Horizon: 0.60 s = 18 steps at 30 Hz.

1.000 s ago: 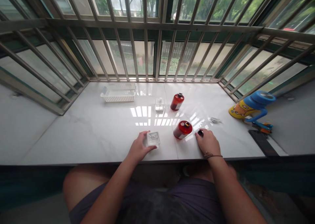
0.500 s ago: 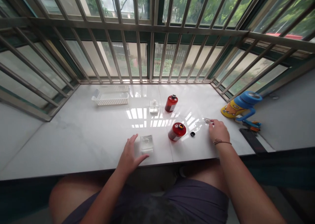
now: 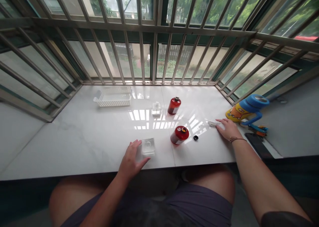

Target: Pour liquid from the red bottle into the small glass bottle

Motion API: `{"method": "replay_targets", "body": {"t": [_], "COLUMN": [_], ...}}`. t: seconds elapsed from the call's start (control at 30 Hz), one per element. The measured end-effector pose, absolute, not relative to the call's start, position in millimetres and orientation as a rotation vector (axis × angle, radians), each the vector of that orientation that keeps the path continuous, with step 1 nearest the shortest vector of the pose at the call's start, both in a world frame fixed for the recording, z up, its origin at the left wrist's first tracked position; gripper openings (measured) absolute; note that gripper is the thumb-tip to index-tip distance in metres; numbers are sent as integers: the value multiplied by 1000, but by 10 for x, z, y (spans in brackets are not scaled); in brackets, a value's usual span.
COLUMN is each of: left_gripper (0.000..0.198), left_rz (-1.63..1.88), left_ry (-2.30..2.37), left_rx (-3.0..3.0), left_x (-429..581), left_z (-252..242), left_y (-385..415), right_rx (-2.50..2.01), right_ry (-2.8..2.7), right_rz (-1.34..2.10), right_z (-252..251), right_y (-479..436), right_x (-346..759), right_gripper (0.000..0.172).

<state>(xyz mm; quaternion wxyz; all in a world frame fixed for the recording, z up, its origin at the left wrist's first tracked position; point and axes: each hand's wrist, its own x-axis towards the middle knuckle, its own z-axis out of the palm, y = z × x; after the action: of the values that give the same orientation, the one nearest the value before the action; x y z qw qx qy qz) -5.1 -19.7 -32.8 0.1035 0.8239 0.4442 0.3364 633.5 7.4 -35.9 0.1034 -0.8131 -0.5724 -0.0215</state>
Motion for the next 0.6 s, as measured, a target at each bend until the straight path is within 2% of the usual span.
{"method": "replay_targets", "body": {"t": [0.2,0.43,0.6], "left_gripper": [77,78,71], "left_rz": [948,954,973], "left_ry": [1326,1349,1331], "left_rx": [2415,2374,2371], "left_x": [-23,-21,-31], "left_z": [-294,-278,-290], "left_y": [-226,-258,-264], "right_rx": [-2316,-2268,-2226], "right_ry": [-1693,-1562,-1468], "right_rz": [-54,-136,-217], "right_z": [-348,-132,121], "right_y": [92,18,-75], "right_x": [6255,6050,5868], "right_gripper": [45,32,38]}}
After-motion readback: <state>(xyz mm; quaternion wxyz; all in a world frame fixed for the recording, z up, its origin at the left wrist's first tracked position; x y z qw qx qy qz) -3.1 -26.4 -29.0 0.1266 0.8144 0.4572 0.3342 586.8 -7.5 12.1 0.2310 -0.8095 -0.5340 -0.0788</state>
